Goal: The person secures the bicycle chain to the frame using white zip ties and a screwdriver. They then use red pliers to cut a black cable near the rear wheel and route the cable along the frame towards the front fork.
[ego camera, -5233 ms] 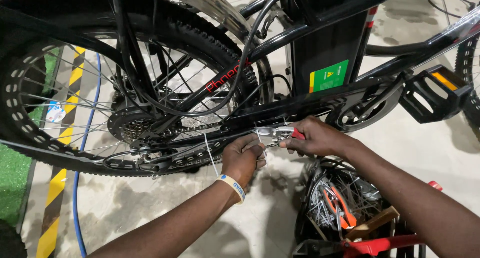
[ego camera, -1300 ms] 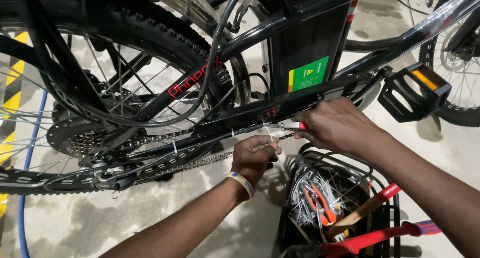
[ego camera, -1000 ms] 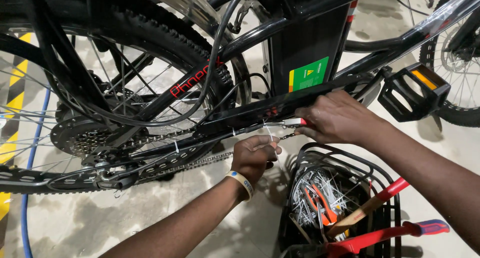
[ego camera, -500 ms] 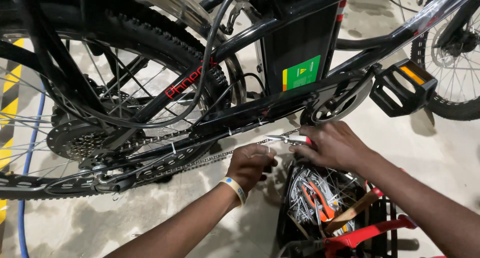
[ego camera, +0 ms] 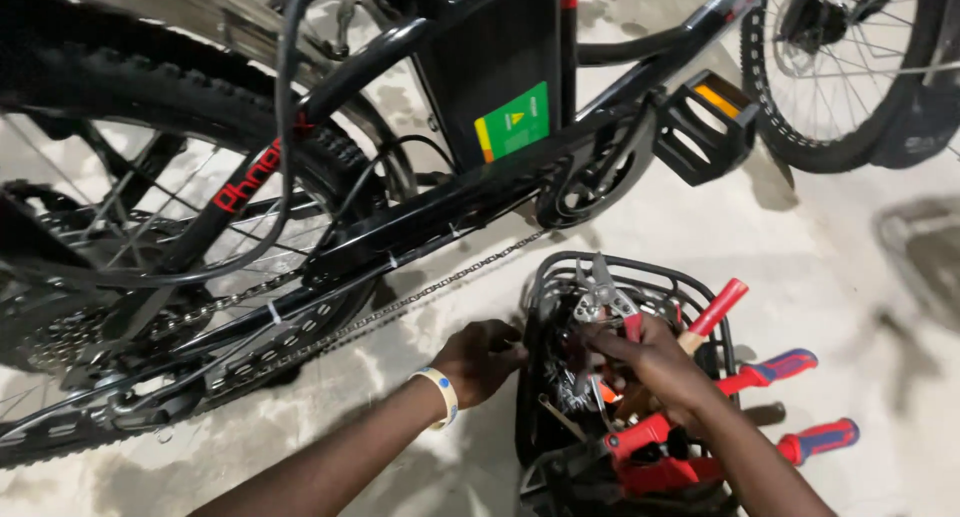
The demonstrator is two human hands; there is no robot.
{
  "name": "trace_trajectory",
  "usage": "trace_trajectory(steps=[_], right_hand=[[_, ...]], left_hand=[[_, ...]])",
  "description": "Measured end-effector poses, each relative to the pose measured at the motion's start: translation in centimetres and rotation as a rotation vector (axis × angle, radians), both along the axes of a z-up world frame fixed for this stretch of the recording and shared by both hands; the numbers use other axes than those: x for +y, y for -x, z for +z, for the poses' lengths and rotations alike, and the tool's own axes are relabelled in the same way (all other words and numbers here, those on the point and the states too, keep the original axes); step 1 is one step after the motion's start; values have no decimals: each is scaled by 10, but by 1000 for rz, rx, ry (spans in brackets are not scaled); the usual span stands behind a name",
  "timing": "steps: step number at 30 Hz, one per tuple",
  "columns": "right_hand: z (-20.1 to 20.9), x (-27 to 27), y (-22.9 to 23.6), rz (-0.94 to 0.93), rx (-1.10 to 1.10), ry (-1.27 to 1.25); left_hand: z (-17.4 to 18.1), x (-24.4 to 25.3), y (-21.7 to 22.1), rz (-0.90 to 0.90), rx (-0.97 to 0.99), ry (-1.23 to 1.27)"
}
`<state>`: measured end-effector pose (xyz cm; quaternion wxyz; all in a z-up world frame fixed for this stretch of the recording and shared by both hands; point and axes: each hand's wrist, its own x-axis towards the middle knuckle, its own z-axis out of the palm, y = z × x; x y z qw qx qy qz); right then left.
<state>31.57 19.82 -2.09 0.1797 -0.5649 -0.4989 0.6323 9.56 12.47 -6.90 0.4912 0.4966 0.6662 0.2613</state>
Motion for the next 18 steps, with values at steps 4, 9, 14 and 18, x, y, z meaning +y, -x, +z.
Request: trace_trajectory(steps=[4, 9, 14, 18], right_hand=[[7, -18, -4, -143, 0, 22], [-37, -11, -28, -191, -41, -21], [9, -16, -46, -143, -520, -715], [1, -14, -90, -143, -796, -1106]], left_hand=[[0, 16, -20, -101, 35, 175], [23, 41, -20, -727, 672, 135], [24, 19, -15, -164, 84, 309], [12, 12, -11, 82, -144, 373]])
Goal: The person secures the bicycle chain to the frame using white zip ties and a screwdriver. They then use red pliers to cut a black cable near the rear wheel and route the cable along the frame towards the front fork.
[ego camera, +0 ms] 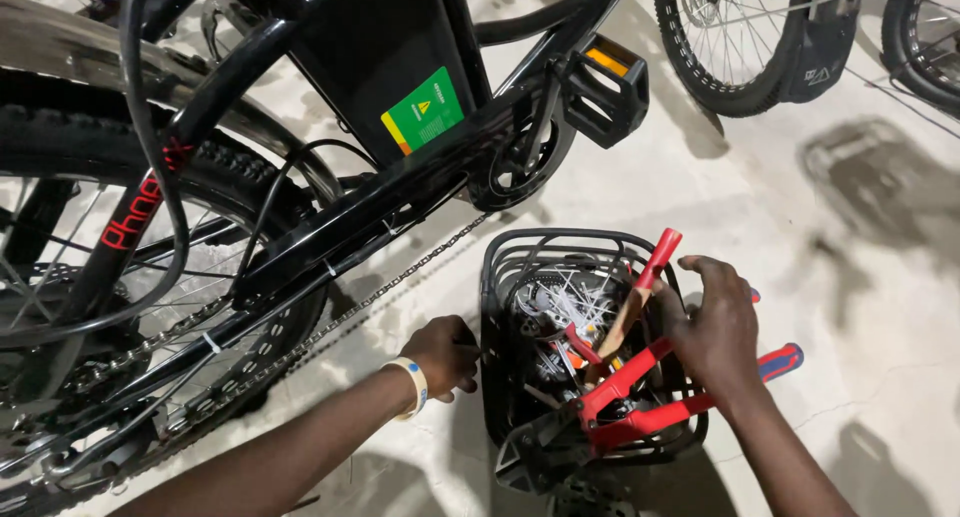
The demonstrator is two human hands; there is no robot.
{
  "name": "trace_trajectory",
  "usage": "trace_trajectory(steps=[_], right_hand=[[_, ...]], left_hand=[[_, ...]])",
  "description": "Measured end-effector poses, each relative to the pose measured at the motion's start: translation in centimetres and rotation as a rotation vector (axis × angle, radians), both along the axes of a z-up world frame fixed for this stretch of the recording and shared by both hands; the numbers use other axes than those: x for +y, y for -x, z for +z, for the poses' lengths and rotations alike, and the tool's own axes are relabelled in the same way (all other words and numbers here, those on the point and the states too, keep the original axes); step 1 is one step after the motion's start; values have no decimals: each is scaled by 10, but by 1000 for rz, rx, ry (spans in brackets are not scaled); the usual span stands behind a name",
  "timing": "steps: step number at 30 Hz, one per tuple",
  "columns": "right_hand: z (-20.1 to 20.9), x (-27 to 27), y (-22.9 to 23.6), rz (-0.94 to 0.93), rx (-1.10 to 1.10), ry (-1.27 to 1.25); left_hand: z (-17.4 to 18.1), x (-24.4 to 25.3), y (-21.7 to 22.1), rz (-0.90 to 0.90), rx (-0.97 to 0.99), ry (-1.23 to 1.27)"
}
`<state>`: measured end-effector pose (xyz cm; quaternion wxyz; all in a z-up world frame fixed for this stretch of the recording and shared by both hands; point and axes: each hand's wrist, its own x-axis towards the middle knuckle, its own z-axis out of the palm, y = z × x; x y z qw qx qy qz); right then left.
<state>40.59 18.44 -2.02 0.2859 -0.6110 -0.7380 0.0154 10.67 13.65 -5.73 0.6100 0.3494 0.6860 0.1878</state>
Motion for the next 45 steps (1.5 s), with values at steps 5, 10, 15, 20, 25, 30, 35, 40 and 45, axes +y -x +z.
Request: trace_trajectory(steps=[5, 10, 15, 20, 25, 30, 35, 40, 45], right_hand=[[-8, 10, -12, 430, -209, 456], [-13, -11, 8, 762, -517, 924], [22, -24, 29, 803, -391, 750], [19, -32, 24, 642, -445, 871], [18, -32, 38, 593, -401, 910], [3, -20, 55, 455, -289, 829], [-1, -19, 76, 441, -240, 748], [-3, -15, 84, 427, -102, 745], [4, -17, 96, 293, -6, 768]], left_hand=[[-2, -35, -3, -117, -30, -65], [-38, -50, 3, 64, -266, -102], [1, -51, 7, 64, -115, -117], [-6, -52, 1, 77, -165, -132], [7, -58, 0, 60, -169, 11], [23, -57, 0, 345, -390, 99], [32, -51, 6, 374, -403, 50], [34, -53, 10, 364, -421, 41], [2, -36, 6, 327, -394, -10]])
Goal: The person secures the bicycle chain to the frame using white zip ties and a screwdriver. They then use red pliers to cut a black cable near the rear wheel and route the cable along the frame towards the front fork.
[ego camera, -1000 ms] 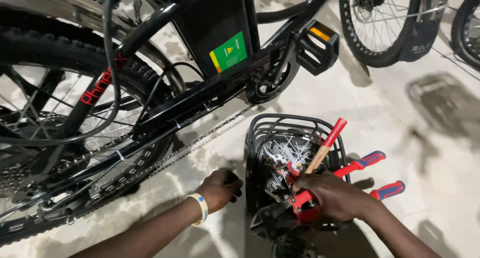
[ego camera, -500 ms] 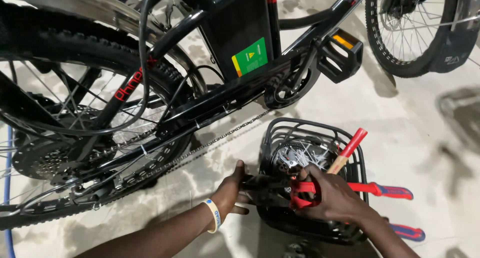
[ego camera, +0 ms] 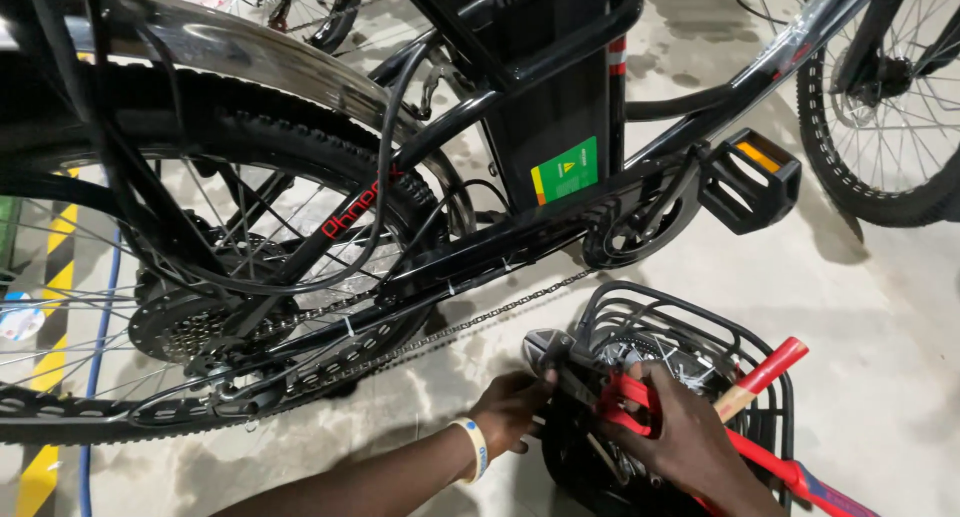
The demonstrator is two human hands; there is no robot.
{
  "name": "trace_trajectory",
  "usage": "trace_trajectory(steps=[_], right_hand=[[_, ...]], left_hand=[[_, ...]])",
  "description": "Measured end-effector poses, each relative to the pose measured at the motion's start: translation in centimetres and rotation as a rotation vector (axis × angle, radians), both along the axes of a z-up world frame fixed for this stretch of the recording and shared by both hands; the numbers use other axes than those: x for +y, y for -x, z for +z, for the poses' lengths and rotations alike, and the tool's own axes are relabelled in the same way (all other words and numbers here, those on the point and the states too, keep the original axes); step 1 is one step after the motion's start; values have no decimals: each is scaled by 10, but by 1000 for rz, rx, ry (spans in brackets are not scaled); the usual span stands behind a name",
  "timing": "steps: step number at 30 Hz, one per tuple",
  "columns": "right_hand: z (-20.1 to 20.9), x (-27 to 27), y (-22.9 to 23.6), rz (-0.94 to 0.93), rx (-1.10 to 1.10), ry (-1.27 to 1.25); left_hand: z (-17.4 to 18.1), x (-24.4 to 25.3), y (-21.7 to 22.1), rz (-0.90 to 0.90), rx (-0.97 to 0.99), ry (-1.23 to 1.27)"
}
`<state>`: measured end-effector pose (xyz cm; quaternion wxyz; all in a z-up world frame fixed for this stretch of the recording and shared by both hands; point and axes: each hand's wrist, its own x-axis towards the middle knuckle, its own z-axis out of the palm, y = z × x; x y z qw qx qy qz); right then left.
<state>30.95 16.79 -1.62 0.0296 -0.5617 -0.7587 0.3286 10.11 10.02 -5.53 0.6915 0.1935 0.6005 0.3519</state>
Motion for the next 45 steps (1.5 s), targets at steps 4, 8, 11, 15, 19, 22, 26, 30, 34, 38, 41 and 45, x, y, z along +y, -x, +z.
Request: trace_trajectory(steps=[4, 8, 11, 15, 19, 22, 26, 30, 34, 38, 41, 45], right_hand=[[-13, 13, -20, 143, 109, -177], [-26, 32, -62, -122, -187, -563], [-30, 40, -85, -388, -282, -425], [-33, 51, -101, -565, -267, 43], [-40, 41, -107, -616, -196, 37], [-64, 51, -122, -658, -147, 15], [-85, 50, -147, -629, -176, 97], [-72, 52, -149, -667, -73, 179], [-111, 23, -183, -640, 11, -47], [-39, -13, -202, -832, -77, 68], [46, -42, -215, -955, -96, 46], [151, -60, -223, -1121, -147, 174]], left_hand=[[-31, 15, -2, -86, 176, -76], [-35, 27, -4, -53, 79, 53], [-9, 30, -3, -158, 22, 146], [0, 40, -11, -191, 215, 281], [11, 49, -13, -155, 152, 348], [-54, 59, -12, -128, 254, 250], [-122, 58, -9, -88, 366, 213], [-142, 70, -19, 22, 346, 182], [-98, 63, -51, 169, 254, 103], [-14, 63, -95, 210, 242, 185], [49, 60, -125, -47, 399, 158], [153, 64, -156, -424, 806, 177]])
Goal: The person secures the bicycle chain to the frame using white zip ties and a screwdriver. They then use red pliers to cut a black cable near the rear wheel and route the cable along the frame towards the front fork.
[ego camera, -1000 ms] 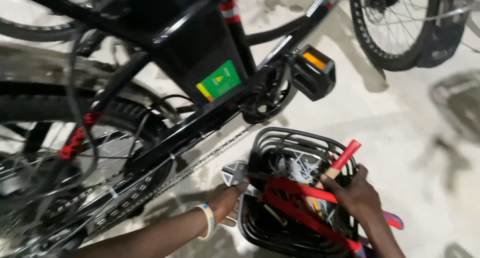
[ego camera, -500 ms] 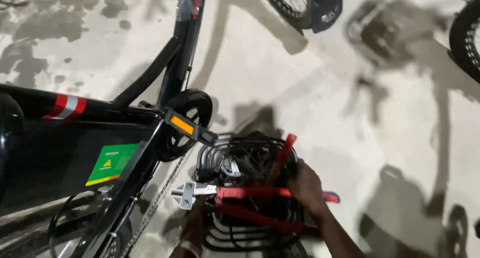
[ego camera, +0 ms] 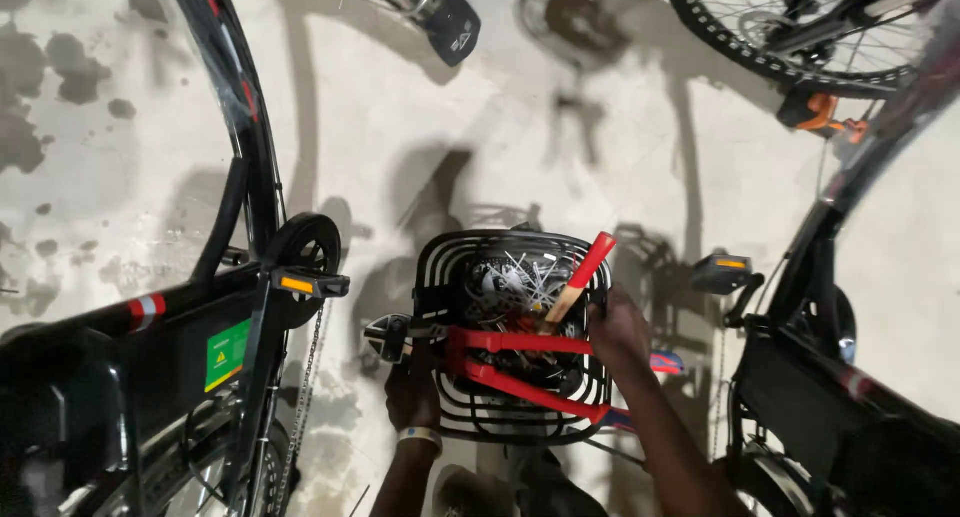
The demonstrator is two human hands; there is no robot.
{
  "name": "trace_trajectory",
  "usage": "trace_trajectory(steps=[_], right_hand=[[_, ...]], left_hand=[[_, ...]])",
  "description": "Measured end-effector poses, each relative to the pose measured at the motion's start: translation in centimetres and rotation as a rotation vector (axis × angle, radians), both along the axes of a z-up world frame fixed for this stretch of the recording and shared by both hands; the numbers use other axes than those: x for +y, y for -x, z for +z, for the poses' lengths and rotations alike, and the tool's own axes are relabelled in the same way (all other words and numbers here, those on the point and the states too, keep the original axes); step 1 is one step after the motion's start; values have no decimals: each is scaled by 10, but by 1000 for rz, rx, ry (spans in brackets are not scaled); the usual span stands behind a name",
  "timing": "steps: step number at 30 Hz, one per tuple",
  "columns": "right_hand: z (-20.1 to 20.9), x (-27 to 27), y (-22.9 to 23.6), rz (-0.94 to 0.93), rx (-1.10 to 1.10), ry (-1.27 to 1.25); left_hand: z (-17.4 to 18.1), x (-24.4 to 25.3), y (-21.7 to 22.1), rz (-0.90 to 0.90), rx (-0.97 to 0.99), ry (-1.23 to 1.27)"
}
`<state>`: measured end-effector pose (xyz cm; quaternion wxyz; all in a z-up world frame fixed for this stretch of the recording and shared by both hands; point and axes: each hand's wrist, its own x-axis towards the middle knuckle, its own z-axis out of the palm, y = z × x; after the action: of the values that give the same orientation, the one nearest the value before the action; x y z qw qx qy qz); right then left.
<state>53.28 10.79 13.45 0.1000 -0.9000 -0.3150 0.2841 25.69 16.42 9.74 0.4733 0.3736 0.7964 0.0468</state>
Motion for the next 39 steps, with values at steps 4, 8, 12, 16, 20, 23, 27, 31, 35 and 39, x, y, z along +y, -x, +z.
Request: trace_trajectory(steps=[4, 8, 12, 16, 20, 23, 27, 31, 35, 39], right_hand=[[72, -32, 13, -82, -48, -73], [119, -66, 37, -36, -74, -188], [177, -117, 74, -74, 31, -152], [266, -175, 127, -180, 5, -244], [327, -248, 170, -208, -164, -382], [375, -300, 193, -247, -203, -463], [441, -356, 224, -536, -46, -240], [461, -418, 226, -595, -236, -216], [478, -480, 229, -859, -56, -97], [495, -538, 231, -1009, -13, -73]], left_hand=[[118, -8, 0, 98, -70, 16], [196, -14, 26, -4, 106, -86], [260, -37, 73, -151, 39, -11], [337, -76, 112, -273, -175, -328], [387, -115, 147, -399, -6, -267], [425, -143, 151, -445, -236, -304], [439, -176, 156, -473, -420, -208], [370, -194, 148, -1529, -43, -1098], [524, -262, 60, -1061, -299, -420], [608, -336, 30, -1243, -329, -489]])
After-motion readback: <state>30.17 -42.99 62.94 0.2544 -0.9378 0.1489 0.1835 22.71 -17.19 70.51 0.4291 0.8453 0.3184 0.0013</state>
